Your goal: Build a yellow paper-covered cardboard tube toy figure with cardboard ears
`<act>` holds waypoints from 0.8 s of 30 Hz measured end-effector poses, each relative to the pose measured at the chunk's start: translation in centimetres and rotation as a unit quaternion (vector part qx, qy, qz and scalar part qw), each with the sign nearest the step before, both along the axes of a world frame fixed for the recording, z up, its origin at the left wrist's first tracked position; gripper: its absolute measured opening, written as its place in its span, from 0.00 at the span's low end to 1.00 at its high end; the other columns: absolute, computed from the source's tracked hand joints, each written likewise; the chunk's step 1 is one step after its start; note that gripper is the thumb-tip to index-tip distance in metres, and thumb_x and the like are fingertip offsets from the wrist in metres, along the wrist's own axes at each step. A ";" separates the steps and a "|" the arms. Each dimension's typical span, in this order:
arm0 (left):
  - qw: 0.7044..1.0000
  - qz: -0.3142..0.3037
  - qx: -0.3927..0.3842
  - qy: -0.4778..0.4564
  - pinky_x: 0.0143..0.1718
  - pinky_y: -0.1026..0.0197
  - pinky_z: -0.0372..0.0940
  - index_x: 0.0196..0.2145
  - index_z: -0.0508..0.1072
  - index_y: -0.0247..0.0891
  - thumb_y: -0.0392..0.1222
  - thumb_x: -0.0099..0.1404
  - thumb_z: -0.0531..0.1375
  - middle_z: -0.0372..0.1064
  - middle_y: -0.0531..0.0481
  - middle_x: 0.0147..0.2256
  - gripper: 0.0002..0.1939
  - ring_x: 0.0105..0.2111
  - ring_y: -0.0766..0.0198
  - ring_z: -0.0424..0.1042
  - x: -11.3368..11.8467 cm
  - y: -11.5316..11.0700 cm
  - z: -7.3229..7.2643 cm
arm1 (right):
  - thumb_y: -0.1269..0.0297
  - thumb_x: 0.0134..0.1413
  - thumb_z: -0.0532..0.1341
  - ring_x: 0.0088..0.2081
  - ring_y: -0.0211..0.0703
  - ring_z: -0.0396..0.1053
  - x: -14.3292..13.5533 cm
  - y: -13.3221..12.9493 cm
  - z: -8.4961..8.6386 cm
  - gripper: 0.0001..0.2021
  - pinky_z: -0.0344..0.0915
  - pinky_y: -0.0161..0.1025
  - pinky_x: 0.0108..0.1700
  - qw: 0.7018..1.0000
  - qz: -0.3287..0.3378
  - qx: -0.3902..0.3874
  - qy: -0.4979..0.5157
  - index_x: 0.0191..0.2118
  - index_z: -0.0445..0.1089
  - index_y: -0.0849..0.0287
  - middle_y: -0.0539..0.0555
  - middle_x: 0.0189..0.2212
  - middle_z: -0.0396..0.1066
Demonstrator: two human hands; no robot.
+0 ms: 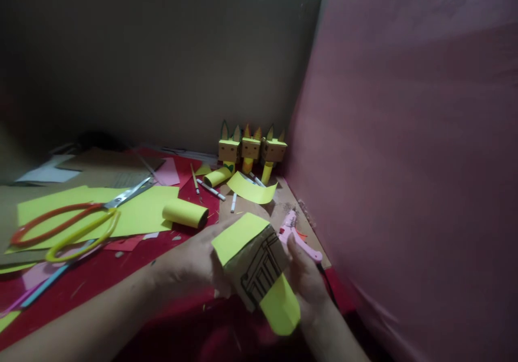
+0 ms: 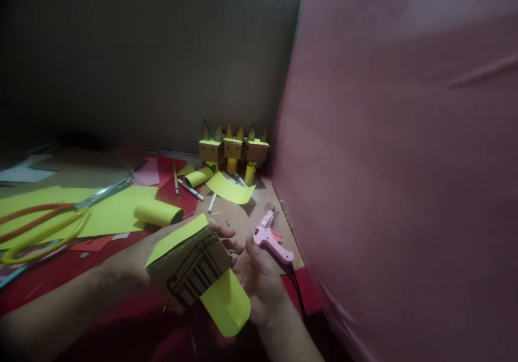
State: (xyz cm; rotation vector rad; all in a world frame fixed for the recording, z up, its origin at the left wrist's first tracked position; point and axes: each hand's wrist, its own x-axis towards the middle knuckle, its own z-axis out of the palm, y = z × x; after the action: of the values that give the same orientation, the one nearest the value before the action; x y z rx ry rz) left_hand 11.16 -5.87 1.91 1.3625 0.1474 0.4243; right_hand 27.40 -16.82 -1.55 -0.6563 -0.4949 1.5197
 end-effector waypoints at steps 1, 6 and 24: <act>1.000 0.002 -0.005 -0.002 0.38 0.58 0.71 0.48 0.73 0.41 0.33 0.39 0.73 0.77 0.48 0.38 0.35 0.37 0.53 0.77 -0.4 0.2 0.6 | 0.45 0.54 0.66 0.36 0.46 0.78 0.4 -0.2 0.2 0.21 0.73 0.43 0.44 0.999 -0.034 0.008 -0.026 0.40 0.77 0.60 0.55 0.34 0.81; 0.999 -0.028 0.036 -0.015 0.50 0.52 0.69 0.51 0.76 0.43 0.28 0.47 0.71 0.77 0.44 0.49 0.33 0.48 0.48 0.76 -2.6 1.2 2.6 | 0.55 0.47 0.73 0.35 0.42 0.76 2.6 -1.1 0.8 0.12 0.71 0.37 0.43 0.924 -0.240 -0.011 -0.298 0.32 0.79 0.59 0.53 0.32 0.81; 0.996 0.062 -0.051 -0.048 0.24 0.63 0.63 0.50 0.77 0.43 0.68 0.50 0.61 0.76 0.51 0.26 0.36 0.21 0.65 0.69 -4.8 2.3 0.9 | 0.45 0.42 0.68 0.31 0.50 0.77 3.3 -1.8 0.3 0.18 0.72 0.37 0.38 0.766 -0.349 -0.063 -0.536 0.17 0.76 0.54 0.52 0.22 0.77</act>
State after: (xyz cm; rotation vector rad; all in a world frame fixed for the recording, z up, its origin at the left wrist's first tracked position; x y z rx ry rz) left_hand 6.33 -3.60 2.78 1.2334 0.1718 0.5774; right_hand 30.73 -18.62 -1.27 -1.6177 -0.8646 0.3353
